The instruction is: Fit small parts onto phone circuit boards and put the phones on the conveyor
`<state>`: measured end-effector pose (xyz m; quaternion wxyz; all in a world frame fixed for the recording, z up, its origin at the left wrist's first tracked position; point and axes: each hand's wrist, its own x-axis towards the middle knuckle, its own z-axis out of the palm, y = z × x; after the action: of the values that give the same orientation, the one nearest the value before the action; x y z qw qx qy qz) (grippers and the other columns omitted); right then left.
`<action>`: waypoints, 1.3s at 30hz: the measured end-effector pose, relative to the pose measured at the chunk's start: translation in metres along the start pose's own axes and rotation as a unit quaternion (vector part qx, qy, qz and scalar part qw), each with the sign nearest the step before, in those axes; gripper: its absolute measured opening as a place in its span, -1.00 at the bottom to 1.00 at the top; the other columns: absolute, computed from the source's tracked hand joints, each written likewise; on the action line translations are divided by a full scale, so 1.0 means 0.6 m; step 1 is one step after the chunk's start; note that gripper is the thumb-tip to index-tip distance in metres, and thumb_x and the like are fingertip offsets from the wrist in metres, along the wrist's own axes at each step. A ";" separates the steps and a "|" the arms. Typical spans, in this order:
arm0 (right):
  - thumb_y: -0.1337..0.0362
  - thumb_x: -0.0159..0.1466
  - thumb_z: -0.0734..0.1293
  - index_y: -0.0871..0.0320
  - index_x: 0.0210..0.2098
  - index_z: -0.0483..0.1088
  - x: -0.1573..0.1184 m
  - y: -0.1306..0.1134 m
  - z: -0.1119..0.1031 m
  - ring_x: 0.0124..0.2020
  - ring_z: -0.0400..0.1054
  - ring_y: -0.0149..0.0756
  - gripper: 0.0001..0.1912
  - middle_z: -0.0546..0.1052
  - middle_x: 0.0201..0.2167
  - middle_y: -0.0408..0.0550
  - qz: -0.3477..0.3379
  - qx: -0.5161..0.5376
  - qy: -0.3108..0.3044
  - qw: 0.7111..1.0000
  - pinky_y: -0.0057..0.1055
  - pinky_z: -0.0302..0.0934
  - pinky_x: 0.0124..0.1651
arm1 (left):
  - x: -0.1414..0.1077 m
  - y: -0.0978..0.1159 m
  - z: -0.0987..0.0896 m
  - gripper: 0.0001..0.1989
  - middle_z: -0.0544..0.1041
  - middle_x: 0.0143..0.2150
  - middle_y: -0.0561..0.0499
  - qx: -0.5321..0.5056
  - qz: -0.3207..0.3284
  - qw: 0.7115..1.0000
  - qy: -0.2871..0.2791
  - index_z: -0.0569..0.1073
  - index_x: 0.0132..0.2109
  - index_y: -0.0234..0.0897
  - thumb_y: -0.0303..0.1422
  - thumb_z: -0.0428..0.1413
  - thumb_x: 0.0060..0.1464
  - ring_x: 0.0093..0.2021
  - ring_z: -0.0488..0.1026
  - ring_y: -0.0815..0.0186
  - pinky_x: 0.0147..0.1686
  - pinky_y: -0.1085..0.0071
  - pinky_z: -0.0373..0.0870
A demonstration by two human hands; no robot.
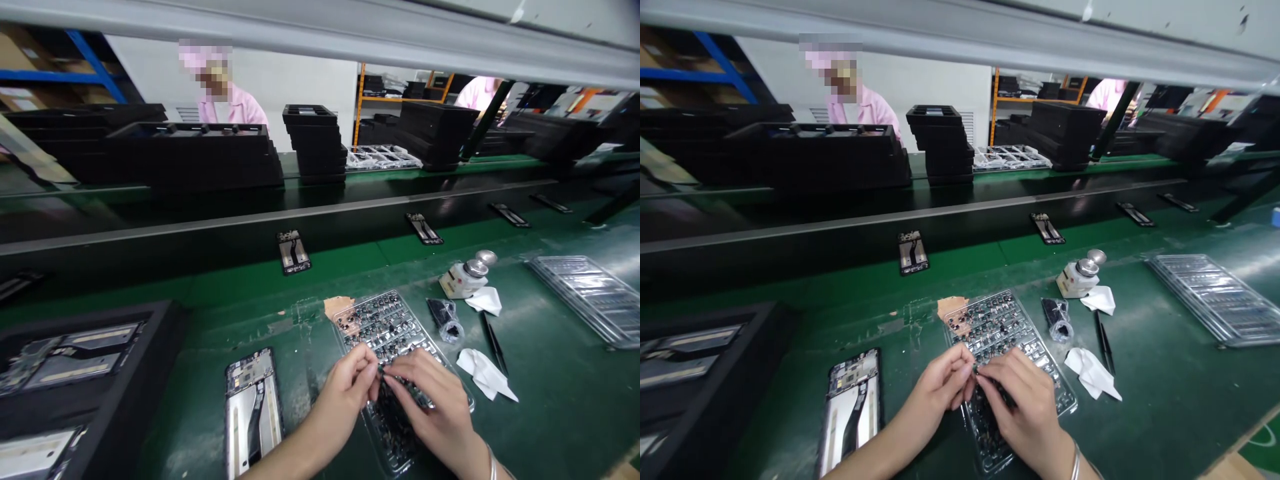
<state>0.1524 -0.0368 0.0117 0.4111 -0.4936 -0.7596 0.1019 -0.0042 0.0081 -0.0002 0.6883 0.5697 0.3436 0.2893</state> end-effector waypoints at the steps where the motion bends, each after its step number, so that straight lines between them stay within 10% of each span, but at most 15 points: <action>1: 0.44 0.19 0.28 0.13 -0.28 0.40 0.001 -0.001 0.000 -0.39 0.38 -0.29 -0.86 0.51 -0.42 -0.05 0.032 0.016 -0.003 0.999 -0.33 0.28 -0.30 | -0.001 0.003 -0.001 -0.74 0.24 -0.56 0.15 0.043 0.014 0.999 0.008 0.21 -0.38 -0.27 -0.19 -0.10 0.17 -0.56 0.13 0.47 -0.52 0.53 0.04; 7: 0.27 0.22 0.26 0.13 -0.43 0.39 0.005 -0.005 0.002 -0.53 0.28 -0.36 -0.87 0.42 -0.55 -0.14 0.195 0.063 -0.084 0.975 -0.44 0.21 -0.44 | -0.009 0.018 0.000 -0.82 0.24 -0.51 0.13 0.248 0.054 0.967 0.025 0.24 -0.41 -0.26 -0.39 -0.10 0.16 -0.49 0.15 0.42 -0.46 0.50 0.02; 13: 0.20 0.21 0.24 0.15 -0.46 0.33 0.015 0.020 -0.037 -0.51 0.28 -0.37 -0.82 0.38 -0.57 -0.18 0.295 0.148 -0.091 0.939 -0.48 0.18 -0.43 | -0.007 0.021 -0.003 -0.80 0.23 -0.55 0.14 0.242 0.037 0.969 0.033 0.25 -0.43 -0.26 -0.37 -0.11 0.16 -0.53 0.13 0.43 -0.49 0.50 0.01; 21: 0.31 0.20 0.17 0.10 -0.44 0.37 0.003 0.075 -0.034 -0.58 0.30 -0.33 -0.83 0.40 -0.65 -0.21 0.291 -0.138 -0.189 0.928 -0.47 0.04 -0.50 | 0.000 0.011 -0.003 -0.83 0.37 -0.49 0.09 0.247 0.034 0.968 0.008 0.31 -0.43 -0.27 -0.43 -0.10 0.10 -0.47 0.26 0.39 -0.45 0.49 0.09; 27: 0.29 0.18 0.21 0.08 -0.41 0.37 -0.015 0.079 -0.027 -0.60 0.30 -0.33 -0.89 0.39 -0.66 -0.23 0.278 -0.189 -0.152 0.929 -0.48 0.01 -0.52 | 0.000 -0.006 0.004 -0.85 0.43 -0.45 0.05 0.310 0.028 0.950 -0.035 0.36 -0.44 -0.27 -0.46 -0.06 0.04 -0.41 0.33 0.34 -0.38 0.46 0.14; 34: 0.01 0.22 0.16 0.15 -0.34 0.45 -0.045 0.101 -0.099 -0.68 0.20 -0.38 -0.62 0.33 -0.71 -0.20 0.295 -0.310 0.119 0.896 -0.51 0.06 -0.55 | 0.006 -0.009 -0.001 -0.83 0.44 -0.44 0.02 0.326 0.022 0.943 -0.060 0.38 -0.45 -0.28 -0.47 -0.06 0.04 -0.38 0.34 0.31 -0.39 0.45 0.13; 39: 0.15 0.24 0.16 0.12 -0.29 0.52 -0.056 0.139 -0.095 -0.58 0.37 -0.31 -0.68 0.51 -0.61 -0.08 0.284 -0.448 -0.008 0.848 -0.50 0.01 -0.55 | 0.009 -0.010 -0.004 -0.80 0.42 -0.46 0.04 0.321 0.027 0.944 -0.073 0.39 -0.46 -0.29 -0.48 -0.08 0.05 -0.40 0.32 0.34 -0.40 0.47 0.13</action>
<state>0.2553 -0.0382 -0.0163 0.0922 -0.8174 -0.5529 -0.1328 -0.0027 0.0125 -0.0072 0.4844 0.7888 0.3517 0.1398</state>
